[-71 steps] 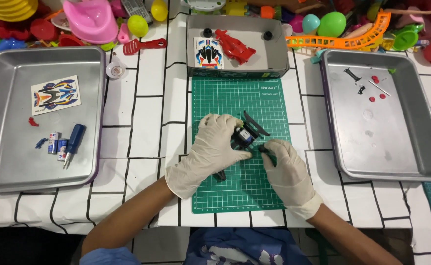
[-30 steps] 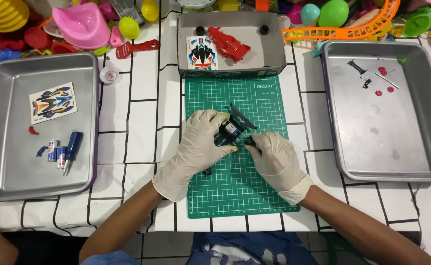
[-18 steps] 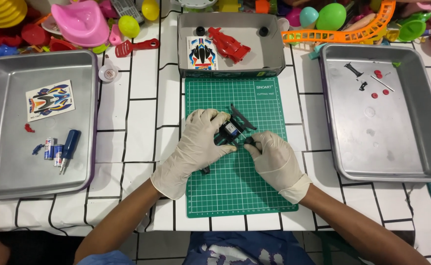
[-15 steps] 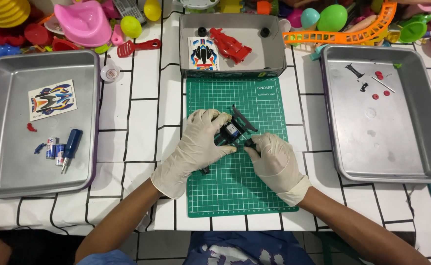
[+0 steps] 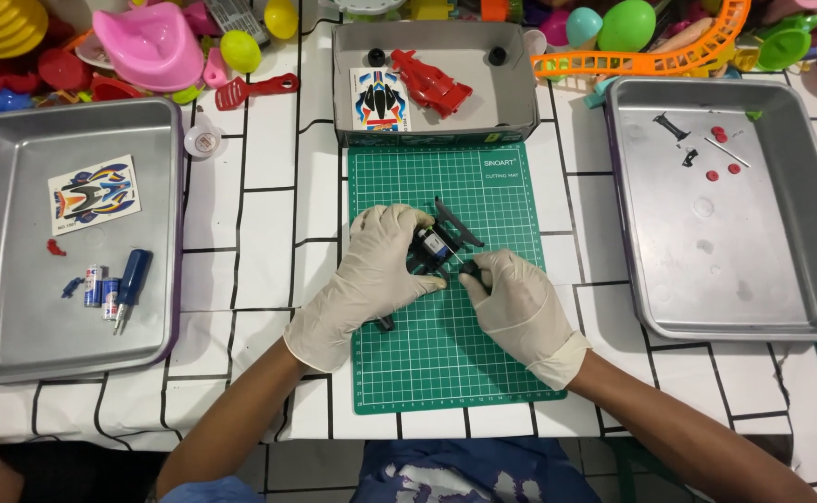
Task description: Assembling a mini 4WD toy car by installing the motor, gears, and chassis parts.
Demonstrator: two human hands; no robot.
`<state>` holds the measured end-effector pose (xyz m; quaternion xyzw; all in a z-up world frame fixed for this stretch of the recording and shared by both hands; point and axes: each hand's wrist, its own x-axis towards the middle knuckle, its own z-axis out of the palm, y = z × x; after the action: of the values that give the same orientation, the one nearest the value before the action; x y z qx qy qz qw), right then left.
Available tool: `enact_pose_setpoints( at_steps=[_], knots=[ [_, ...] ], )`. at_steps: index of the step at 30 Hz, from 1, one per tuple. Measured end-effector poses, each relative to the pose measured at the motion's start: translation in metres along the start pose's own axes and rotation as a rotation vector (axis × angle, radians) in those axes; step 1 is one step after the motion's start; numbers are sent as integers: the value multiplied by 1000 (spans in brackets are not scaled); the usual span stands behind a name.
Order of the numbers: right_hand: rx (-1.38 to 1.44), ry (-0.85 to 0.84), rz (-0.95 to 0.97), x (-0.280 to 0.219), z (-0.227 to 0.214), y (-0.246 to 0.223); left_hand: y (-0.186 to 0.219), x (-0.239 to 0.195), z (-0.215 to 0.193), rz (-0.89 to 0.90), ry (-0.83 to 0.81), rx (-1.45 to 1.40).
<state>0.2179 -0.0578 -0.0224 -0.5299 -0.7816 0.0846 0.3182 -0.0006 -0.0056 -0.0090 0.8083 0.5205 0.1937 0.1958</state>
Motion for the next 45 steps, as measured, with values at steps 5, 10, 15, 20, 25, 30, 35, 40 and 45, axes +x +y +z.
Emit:
enact_pose_setpoints(
  at_steps=[5, 10, 15, 20, 25, 30, 35, 40, 45],
  knots=[
    [-50, 43, -76, 0, 7, 3, 2, -2, -4, 20, -9, -10],
    [117, -29, 67, 1, 2, 0, 3, -2, -4, 27, -2, 40],
    [-46, 20, -148, 2, 4, 11, -9, 0, -1, 36, -50, -17],
    [-145, -12, -363, 17, -28, -3, 2, -2, -24, 110, -86, -11],
    [-107, -62, -452, 32, -37, 9, 10, -8, -46, 159, -150, -57],
    [-168, -567, -233, 75, -33, 16, 26, -11, -34, 157, -29, 111],
    [-43, -669, -164, 88, -41, -2, 8, -8, -7, 200, 98, 115],
    [-65, -625, -153, 79, -33, 4, 9, -10, -15, 232, 75, 75],
    [-117, -427, -223, 67, -31, 7, 11, -14, -21, 256, 50, 53]
  ],
)
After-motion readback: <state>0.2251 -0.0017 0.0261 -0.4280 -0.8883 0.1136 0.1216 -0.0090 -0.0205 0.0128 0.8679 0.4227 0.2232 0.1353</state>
